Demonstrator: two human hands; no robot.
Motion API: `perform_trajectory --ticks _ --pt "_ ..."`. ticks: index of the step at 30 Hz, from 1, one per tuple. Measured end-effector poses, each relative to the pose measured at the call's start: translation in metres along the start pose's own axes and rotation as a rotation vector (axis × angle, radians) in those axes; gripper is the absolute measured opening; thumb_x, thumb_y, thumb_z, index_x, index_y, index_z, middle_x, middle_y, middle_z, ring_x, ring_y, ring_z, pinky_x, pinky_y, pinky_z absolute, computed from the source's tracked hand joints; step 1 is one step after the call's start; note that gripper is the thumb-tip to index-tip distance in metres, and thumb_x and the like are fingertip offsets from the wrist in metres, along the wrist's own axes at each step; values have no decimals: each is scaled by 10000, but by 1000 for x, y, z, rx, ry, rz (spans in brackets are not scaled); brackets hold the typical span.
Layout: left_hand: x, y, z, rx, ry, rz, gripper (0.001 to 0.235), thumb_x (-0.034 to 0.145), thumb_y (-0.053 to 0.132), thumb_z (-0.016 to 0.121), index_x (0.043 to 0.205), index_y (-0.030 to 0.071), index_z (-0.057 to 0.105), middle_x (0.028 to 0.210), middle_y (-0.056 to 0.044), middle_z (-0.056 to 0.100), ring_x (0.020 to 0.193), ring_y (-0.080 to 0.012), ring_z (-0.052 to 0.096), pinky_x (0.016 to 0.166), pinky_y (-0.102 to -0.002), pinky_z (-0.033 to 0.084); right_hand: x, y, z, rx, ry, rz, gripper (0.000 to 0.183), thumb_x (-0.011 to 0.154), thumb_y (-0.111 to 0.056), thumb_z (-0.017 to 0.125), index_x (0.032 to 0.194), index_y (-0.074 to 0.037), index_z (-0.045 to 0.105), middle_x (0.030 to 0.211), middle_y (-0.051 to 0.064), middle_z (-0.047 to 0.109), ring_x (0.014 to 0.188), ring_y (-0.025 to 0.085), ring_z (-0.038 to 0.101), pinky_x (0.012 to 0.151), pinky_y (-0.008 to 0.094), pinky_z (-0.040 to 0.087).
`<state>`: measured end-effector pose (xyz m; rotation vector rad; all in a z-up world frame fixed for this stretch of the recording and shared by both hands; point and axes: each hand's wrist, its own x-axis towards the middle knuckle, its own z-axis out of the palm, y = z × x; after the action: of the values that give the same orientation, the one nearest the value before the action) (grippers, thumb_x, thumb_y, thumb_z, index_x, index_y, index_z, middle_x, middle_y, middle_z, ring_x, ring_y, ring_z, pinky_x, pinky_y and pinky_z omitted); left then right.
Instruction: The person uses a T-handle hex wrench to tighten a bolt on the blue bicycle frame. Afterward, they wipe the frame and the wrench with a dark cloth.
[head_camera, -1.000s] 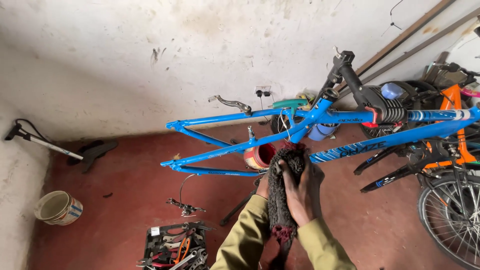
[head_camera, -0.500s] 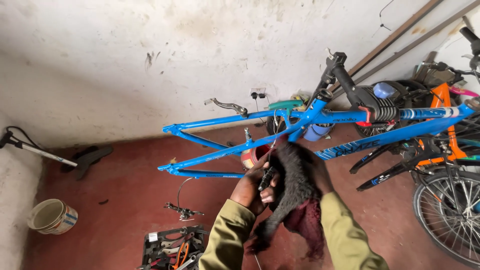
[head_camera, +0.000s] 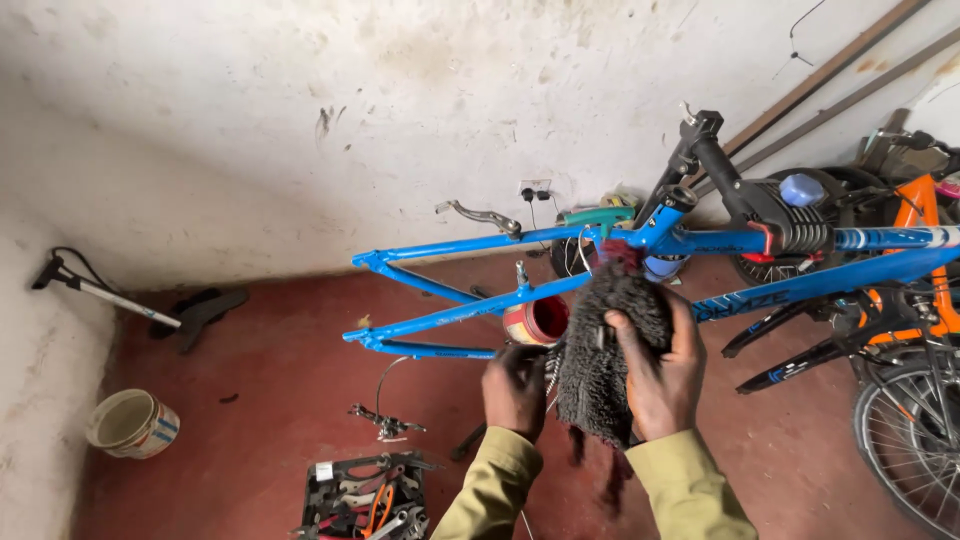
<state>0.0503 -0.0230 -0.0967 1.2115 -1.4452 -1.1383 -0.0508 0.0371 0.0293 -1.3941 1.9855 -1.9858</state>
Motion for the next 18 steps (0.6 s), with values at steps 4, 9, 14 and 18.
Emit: perform_trajectory --ticks 4,9,14,18 --pt "16 30 -41 380 537 247 234 713 334 687 932 277 628 918 35 542 892 -240 534 804 -423 430 22 -15 24 -110 -199 -370 537 745 -232 771 1199 -38 560 1039 178 601 975 374 578 842 475 444" --pt "33 31 -77 553 422 191 428 716 561 695 975 234 597 949 67 520 1089 -201 452 876 -534 415 13 15 85 -411 -275 -389 593 701 -367 785 1169 -95 541 1003 92 547 922 336 591 720 487 507" --pt "37 28 -87 523 430 383 381 687 523 733 809 180 622 691 21 524 868 -224 532 919 -447 316 27 30 93 -562 -286 -546 361 642 -269 770 891 -48 630 771 150 615 782 366 633 737 465 493" --pt "36 29 -93 452 403 440 394 672 520 743 795 162 633 661 8 537 825 -232 542 894 -408 342 66 65 85 -413 -549 -381 405 569 -170 812 940 -68 686 828 131 682 883 354 649 810 434 494"
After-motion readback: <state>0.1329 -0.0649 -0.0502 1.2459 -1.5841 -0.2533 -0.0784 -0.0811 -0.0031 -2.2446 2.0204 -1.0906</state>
